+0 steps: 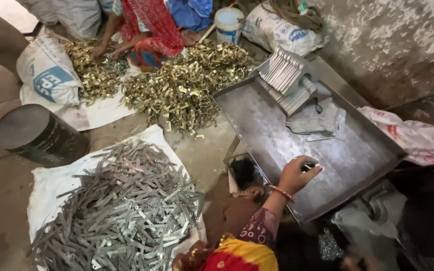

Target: Operating a mechanical press machine to stamp or shape metal brackets.

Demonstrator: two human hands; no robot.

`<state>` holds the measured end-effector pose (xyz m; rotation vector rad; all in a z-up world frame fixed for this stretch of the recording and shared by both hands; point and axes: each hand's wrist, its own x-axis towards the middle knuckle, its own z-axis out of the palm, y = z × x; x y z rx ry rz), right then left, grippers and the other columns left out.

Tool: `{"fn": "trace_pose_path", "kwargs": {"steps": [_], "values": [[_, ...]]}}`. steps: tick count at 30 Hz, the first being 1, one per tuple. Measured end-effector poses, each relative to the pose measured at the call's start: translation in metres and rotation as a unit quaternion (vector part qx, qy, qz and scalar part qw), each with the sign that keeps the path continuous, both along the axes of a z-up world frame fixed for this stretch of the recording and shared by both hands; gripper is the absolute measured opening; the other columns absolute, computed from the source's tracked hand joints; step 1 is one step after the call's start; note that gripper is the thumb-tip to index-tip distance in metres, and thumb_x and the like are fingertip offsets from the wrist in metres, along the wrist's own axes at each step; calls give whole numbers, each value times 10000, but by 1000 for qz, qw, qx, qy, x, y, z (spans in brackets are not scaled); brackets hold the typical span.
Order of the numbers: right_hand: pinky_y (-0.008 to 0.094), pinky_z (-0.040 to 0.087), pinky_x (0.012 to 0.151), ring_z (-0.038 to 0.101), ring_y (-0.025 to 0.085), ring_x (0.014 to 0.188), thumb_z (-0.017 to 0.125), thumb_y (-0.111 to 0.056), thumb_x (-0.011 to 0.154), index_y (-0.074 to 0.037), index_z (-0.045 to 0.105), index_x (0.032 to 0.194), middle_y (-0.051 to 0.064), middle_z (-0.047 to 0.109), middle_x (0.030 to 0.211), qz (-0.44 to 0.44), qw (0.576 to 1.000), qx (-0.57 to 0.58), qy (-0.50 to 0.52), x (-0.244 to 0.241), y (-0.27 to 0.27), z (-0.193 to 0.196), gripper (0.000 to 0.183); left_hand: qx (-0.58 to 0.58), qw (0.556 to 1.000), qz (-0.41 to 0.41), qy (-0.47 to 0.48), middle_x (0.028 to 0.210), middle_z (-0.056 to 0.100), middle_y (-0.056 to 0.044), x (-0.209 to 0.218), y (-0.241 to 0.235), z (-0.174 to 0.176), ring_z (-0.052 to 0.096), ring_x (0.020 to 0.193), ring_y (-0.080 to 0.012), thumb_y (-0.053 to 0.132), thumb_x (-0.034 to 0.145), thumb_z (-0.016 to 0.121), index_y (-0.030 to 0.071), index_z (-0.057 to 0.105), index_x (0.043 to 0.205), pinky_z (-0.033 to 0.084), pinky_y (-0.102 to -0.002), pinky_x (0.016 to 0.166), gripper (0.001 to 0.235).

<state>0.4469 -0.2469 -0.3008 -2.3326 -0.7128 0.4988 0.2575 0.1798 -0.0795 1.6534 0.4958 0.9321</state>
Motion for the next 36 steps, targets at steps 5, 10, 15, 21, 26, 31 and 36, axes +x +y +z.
{"fn": "trace_pose_path", "kwargs": {"steps": [5,10,15,21,26,31,36], "values": [[455,407,1100,566,310,1293,711,-320,932,-33,570,1406,211,615,1391,-54,989,102,96,-37,242,252,572,-197,975,28,-99,1009,706,-48,20,39,-23,656,875,-108,242,920,781,24,700,1116,535,-259,779,305],[488,539,871,630,334,1129,701,-268,964,61,527,1382,215,596,1309,-97,976,140,132,68,347,201,559,-295,935,85,-177,977,695,8,28,53,-33,575,818,-37,196,958,754,5,703,1103,485,-208,733,246],[393,568,853,634,306,1062,695,-258,1004,78,572,1319,219,605,1276,-141,940,193,243,159,390,139,476,-347,917,111,-160,921,673,25,32,62,-39,527,756,-44,178,947,766,20,694,1084,450,-217,680,222],[433,571,836,689,282,1046,681,-286,987,7,543,1335,145,656,1231,-180,911,201,312,179,447,120,475,-396,895,97,-179,928,683,-2,40,76,-60,602,830,-63,156,963,749,18,692,1091,486,-224,753,197],[438,566,641,662,288,878,757,-382,899,5,549,1365,164,625,1175,-245,936,146,205,122,468,179,640,-417,883,90,-198,968,711,-33,37,90,-85,660,874,-109,133,965,695,22,704,1082,558,-271,818,163],[406,519,606,681,338,880,782,-431,879,116,564,1311,287,636,1159,-159,984,-10,-79,155,462,144,730,-448,861,98,-219,987,718,-59,21,97,-88,674,873,-144,127,973,665,24,687,1080,565,-303,813,150],[418,412,577,513,227,659,807,-361,908,127,629,1133,157,600,947,-208,949,107,209,193,473,128,566,-452,851,97,-251,993,712,-70,12,107,-85,669,865,-144,128,996,636,25,674,1095,558,-305,821,148]]}}
